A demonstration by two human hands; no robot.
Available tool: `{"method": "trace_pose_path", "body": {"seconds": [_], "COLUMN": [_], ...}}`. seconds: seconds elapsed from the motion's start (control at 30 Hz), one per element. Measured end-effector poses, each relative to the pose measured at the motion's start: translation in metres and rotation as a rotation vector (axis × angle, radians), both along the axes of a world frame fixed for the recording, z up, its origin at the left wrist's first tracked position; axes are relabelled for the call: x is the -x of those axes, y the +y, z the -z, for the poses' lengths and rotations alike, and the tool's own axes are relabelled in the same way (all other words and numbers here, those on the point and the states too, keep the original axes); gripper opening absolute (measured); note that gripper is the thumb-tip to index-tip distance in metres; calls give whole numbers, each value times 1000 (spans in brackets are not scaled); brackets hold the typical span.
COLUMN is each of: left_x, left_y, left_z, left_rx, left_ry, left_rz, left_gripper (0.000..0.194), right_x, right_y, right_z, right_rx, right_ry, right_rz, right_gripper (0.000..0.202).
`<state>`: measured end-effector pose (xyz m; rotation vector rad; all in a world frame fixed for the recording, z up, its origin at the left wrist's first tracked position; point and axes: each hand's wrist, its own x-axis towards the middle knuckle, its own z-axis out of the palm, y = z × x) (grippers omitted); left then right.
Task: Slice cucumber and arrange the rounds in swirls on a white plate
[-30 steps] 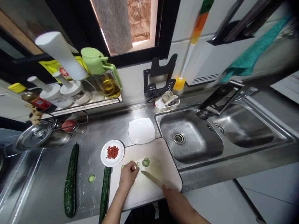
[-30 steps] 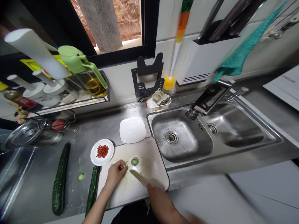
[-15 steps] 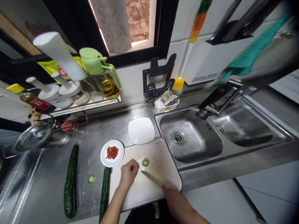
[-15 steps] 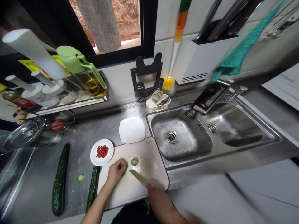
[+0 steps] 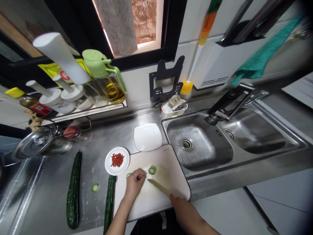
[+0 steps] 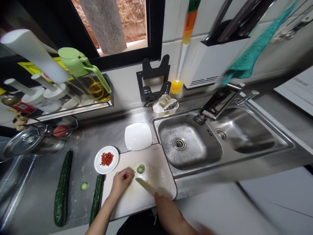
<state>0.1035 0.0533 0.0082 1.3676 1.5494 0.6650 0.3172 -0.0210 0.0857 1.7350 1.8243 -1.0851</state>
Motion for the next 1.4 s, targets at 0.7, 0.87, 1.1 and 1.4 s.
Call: {"method": "trace_pose_path", "body": {"seconds": [0.7,0.87,1.1,1.4], "left_x": [-2,-30,-108,-78], "left_y": [-3,25,71,63], "left_z": [12,8,4,-2], "left_rx": [411,171,161,-50], "left_ry": [-422,-213,-108,156], "left_rz": [-217,-49,187,160], "left_gripper": [35,25,22,30], "right_x": [0,0,-1,-8], "right_y": [5,-2,-8,-7], "right_z": [-9,0,9,16], "right_rx": [59,-4,-78,-117], "right_ry": [12,6,-7,36], "right_rz": [28,1,-23,-40], "right_gripper": [55,51,44,42]}}
